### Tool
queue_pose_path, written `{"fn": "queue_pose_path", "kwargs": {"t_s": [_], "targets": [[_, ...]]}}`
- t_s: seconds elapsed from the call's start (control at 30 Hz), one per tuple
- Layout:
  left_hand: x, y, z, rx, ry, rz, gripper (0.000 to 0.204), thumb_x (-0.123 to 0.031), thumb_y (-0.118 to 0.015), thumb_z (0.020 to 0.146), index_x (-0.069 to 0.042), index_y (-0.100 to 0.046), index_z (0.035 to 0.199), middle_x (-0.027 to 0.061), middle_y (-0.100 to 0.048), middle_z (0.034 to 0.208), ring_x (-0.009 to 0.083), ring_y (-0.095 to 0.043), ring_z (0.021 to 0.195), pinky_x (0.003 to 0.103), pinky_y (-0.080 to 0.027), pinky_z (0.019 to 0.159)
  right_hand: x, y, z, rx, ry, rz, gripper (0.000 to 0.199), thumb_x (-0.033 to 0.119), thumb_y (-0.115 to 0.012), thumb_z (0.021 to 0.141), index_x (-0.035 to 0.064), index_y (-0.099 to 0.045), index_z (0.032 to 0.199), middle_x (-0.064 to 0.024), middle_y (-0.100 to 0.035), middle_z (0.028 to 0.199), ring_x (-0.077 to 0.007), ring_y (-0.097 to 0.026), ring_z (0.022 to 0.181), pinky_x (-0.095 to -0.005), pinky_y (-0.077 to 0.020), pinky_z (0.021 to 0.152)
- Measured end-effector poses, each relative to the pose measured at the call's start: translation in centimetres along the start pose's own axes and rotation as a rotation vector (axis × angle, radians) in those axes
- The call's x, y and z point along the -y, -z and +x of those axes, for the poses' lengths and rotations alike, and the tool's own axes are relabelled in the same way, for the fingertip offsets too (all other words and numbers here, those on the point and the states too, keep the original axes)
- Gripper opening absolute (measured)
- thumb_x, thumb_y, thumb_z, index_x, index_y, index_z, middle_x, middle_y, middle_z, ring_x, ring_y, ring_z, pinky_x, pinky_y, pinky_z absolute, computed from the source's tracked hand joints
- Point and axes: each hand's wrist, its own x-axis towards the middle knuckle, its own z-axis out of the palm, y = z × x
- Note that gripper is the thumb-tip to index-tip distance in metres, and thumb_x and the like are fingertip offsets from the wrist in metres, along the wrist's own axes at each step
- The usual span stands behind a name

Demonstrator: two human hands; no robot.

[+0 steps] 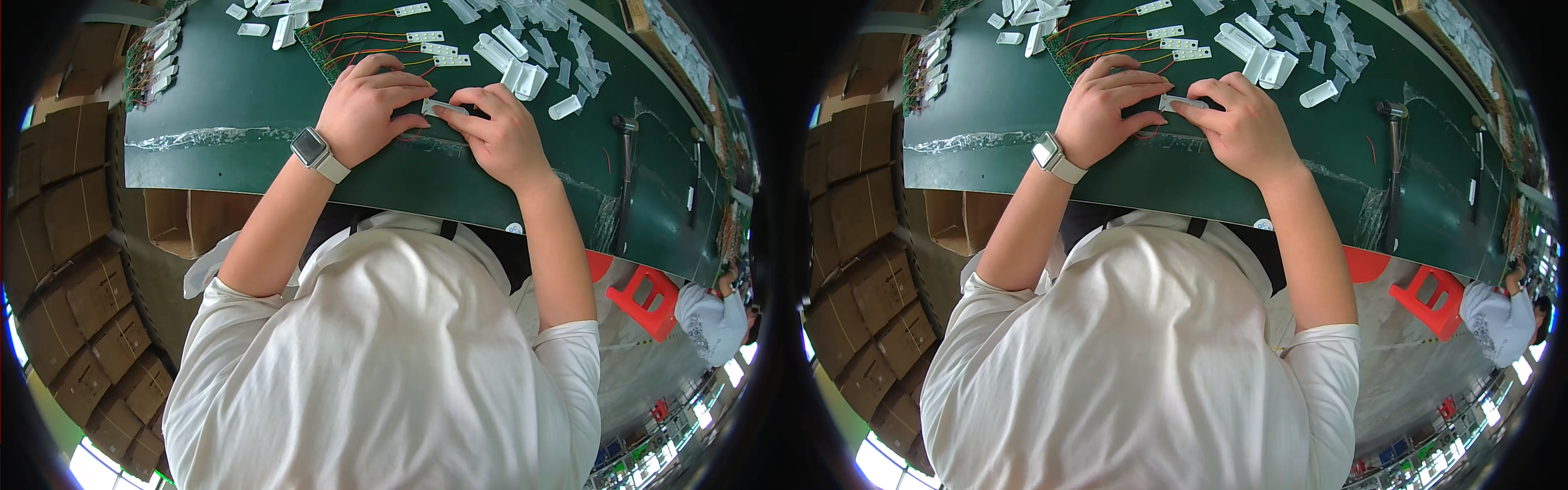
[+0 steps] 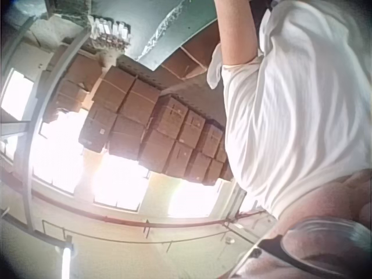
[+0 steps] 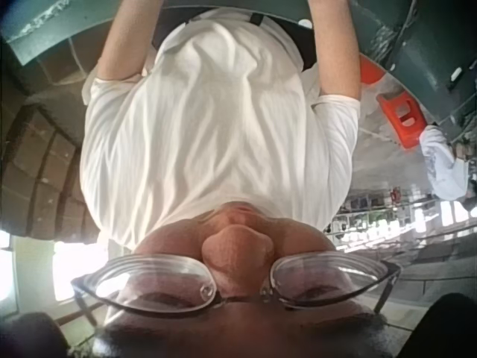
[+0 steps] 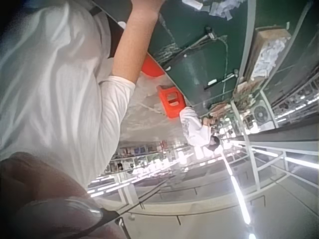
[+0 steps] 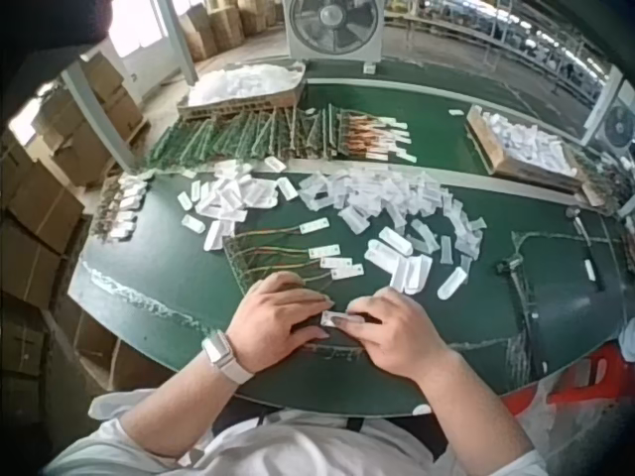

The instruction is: The person assembles LED light modules by inserting LED circuit boards into plastic casings, fitting plastic covers over them, and tapping the covers with a small mallet to secure them.

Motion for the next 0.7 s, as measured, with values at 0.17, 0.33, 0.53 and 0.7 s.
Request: {"fn": "queue_pose_path", "kwargs": {"t_s": [0.17, 0.33, 0.53, 0.7], "targets": [[-0.08, -0.54, -0.27, -0.030, -0.023, 0.023, 0.045, -0.033, -0.089, 0.075, -0.019, -0.083, 0.117, -0.0065, -0.078, 0.122, 0.0243, -0.062, 0.125, 0.042, -0.052, 0.107, 0.06, -0.02, -0.08, 0.023, -0.011, 0.004, 0.036, 0.005, -0.077, 0.081, 0.0240, -0.085, 0.110, 0.0099, -0.068, 0.104, -0.0175, -0.058, 0.090, -0.0328, -0.0570, 0.080], [-0.23, -0.42, -0.30, 0.013, 0.022, 0.085, 0.044, -0.039, -0.087, 0.076, -0.024, -0.083, 0.118, -0.0097, -0.073, 0.130, 0.0232, -0.058, 0.120, 0.040, -0.046, 0.109, -0.06, -0.04, -0.04, 0.029, -0.017, 0.015, 0.037, 0.005, -0.076, 0.081, 0.0237, -0.085, 0.112, 0.0089, -0.067, 0.104, -0.0185, -0.058, 0.090, -0.0338, -0.0568, 0.081], [-0.19, -0.38, -0.43, 0.017, 0.107, 0.127, 0.041, -0.046, -0.086, 0.077, -0.035, -0.084, 0.116, -0.0113, -0.065, 0.144, 0.0243, -0.053, 0.125, 0.047, -0.034, 0.116, -0.01, 0.11, 0.13, 0.047, -0.020, 0.035, 0.040, 0.003, -0.075, 0.081, 0.0238, -0.084, 0.114, 0.0075, -0.067, 0.105, -0.0196, -0.059, 0.091, -0.0350, -0.0565, 0.082], [-0.56, -0.30, -0.64, 0.058, 0.149, 0.172, 0.045, -0.052, -0.085, 0.078, -0.044, -0.081, 0.122, -0.0118, -0.060, 0.153, 0.0276, -0.047, 0.141, 0.055, -0.025, 0.122, -0.25, 0.01, -0.02, 0.049, -0.014, 0.059, 0.040, 0.001, -0.074, 0.081, 0.0224, -0.084, 0.114, 0.0064, -0.068, 0.107, -0.0208, -0.060, 0.095, -0.0353, -0.0564, 0.082]]}}
